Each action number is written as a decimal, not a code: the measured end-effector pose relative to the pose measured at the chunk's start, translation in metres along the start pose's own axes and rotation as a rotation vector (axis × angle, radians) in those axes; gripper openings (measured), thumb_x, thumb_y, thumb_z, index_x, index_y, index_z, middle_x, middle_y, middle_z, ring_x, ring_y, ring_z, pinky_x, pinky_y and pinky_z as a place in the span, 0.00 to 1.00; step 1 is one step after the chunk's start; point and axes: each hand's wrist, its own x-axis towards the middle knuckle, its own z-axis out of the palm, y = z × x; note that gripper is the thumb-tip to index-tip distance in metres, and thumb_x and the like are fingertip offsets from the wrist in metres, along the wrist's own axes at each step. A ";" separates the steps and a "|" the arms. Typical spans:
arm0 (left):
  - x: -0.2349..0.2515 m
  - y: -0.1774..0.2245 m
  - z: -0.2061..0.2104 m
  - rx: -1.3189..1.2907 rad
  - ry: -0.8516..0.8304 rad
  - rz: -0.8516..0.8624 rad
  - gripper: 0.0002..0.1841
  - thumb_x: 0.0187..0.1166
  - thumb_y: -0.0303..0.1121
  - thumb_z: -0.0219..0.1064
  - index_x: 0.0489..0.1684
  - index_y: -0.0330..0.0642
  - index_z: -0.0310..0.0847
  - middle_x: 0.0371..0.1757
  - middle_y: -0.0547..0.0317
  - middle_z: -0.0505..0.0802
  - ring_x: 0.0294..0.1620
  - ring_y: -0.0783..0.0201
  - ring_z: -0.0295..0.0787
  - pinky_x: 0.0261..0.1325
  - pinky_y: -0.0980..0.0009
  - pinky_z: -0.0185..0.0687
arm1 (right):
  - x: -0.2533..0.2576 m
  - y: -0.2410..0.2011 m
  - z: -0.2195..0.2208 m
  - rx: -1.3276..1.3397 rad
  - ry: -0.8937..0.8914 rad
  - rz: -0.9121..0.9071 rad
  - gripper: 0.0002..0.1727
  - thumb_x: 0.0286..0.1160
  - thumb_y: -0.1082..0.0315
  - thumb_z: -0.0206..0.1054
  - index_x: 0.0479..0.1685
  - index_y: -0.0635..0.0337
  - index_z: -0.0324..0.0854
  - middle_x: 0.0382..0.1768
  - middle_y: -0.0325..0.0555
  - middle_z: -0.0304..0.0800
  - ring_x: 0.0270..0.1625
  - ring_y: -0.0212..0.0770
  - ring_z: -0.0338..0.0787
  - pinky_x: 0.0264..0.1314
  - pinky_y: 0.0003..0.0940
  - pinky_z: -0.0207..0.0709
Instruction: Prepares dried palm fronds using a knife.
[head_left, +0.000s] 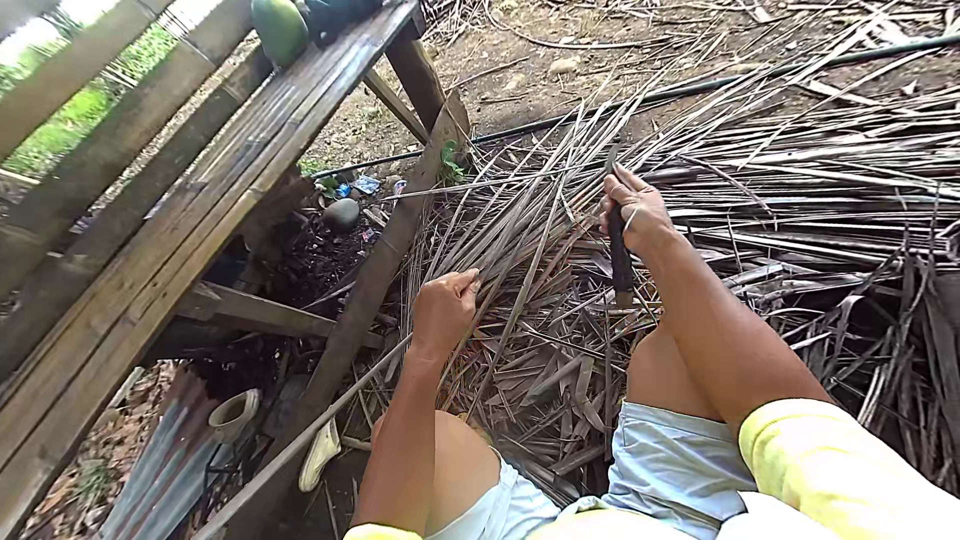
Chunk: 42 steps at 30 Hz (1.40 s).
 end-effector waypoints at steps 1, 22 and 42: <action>0.001 -0.003 -0.003 -0.017 -0.008 -0.034 0.12 0.85 0.30 0.67 0.57 0.38 0.93 0.47 0.46 0.97 0.46 0.50 0.96 0.54 0.46 0.89 | 0.000 -0.004 -0.002 -0.011 0.014 -0.014 0.25 0.92 0.60 0.58 0.86 0.46 0.66 0.29 0.34 0.76 0.18 0.29 0.76 0.18 0.24 0.75; 0.032 0.005 0.025 -0.369 -0.194 -0.389 0.14 0.89 0.29 0.62 0.62 0.34 0.89 0.24 0.56 0.88 0.21 0.68 0.77 0.31 0.69 0.77 | -0.100 0.066 0.073 -0.171 -0.574 0.130 0.25 0.91 0.61 0.58 0.85 0.44 0.71 0.24 0.39 0.77 0.14 0.28 0.68 0.13 0.21 0.65; 0.013 -0.002 0.007 -0.554 -0.323 -0.388 0.12 0.88 0.31 0.63 0.59 0.40 0.91 0.14 0.59 0.79 0.08 0.72 0.58 0.11 0.77 0.48 | -0.070 0.055 0.062 -0.143 -0.483 0.133 0.26 0.89 0.67 0.61 0.86 0.51 0.70 0.24 0.39 0.80 0.16 0.30 0.75 0.16 0.23 0.71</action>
